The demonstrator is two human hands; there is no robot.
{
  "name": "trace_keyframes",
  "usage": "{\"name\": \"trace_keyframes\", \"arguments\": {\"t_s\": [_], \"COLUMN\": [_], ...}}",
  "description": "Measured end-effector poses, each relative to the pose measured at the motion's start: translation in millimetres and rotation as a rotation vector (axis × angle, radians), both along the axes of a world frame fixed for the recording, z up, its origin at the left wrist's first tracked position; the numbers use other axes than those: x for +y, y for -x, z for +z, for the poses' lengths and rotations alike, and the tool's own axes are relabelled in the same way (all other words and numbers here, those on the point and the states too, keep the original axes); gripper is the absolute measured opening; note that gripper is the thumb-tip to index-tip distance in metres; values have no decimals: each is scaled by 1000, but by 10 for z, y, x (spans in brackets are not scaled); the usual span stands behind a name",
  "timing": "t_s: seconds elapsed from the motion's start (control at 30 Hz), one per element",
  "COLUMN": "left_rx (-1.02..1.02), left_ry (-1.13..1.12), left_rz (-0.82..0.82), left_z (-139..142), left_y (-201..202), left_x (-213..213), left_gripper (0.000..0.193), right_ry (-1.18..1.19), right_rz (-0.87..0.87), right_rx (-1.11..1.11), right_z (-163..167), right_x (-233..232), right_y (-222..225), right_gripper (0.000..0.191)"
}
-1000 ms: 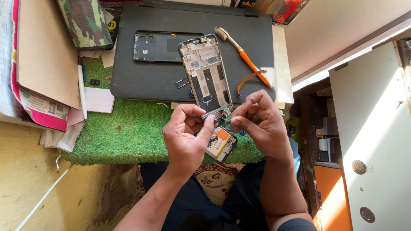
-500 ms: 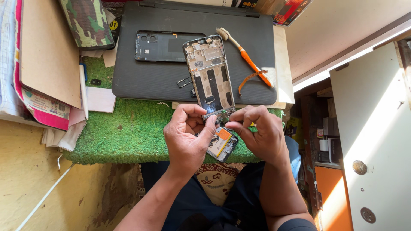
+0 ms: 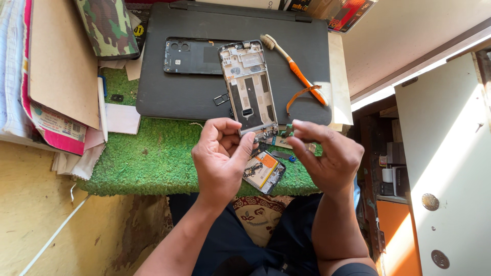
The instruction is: The person disassembles a smartphone at a low workbench, removing the back cover and battery and handling internal parts. They use a toothbrush to brush a small internal component and manipulate a flex cable and small board with their fingers.
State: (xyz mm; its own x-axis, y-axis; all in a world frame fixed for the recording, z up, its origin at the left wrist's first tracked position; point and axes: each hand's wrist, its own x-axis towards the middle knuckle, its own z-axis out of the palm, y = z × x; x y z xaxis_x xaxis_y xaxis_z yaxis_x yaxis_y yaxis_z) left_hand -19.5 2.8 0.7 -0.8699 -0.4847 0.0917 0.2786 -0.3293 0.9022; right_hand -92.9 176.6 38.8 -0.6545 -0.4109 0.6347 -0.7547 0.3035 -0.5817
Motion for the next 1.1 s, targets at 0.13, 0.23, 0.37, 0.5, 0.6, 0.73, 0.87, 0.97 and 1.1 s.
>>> {"name": "trace_keyframes", "arguments": {"t_s": [0.13, 0.23, 0.37, 0.5, 0.6, 0.73, 0.87, 0.97, 1.1], "left_rx": [-78, -51, 2, -145, -192, -126, 92, 227, 303], "left_ry": [105, 97, 197, 488, 582, 729, 749, 648, 670], "left_rz": [-16, -89, -62, 91, 134, 212, 88, -49, -24], "left_z": [32, 73, 103, 84, 80, 141, 276, 373, 440], "left_y": [47, 65, 87, 105, 120, 98, -38, -127, -179], "left_x": [-91, -134, -168, -215, -235, -240, -186, -82, 11], "left_gripper": [31, 40, 43, 29, 26, 22, 24, 33, 29], "right_ry": [117, 242, 314, 372, 366, 371, 378, 322, 313], "right_rz": [-26, 15, -17, 69, 114, 156, 180, 217, 251], "right_rx": [-188, -355, -388, -314, -229, -149, -79, -17, -23], "right_z": [-24, -48, -77, -108, -115, -97, -76, -42, -2], "right_x": [-7, -2, 24, 21, 2, -17, -33, -22, -20], "right_y": [-2, -7, -41, -72, -89, -137, -172, -164, -188], "right_gripper": [31, 34, 37, 38, 41, 43, 45, 46, 47]}}
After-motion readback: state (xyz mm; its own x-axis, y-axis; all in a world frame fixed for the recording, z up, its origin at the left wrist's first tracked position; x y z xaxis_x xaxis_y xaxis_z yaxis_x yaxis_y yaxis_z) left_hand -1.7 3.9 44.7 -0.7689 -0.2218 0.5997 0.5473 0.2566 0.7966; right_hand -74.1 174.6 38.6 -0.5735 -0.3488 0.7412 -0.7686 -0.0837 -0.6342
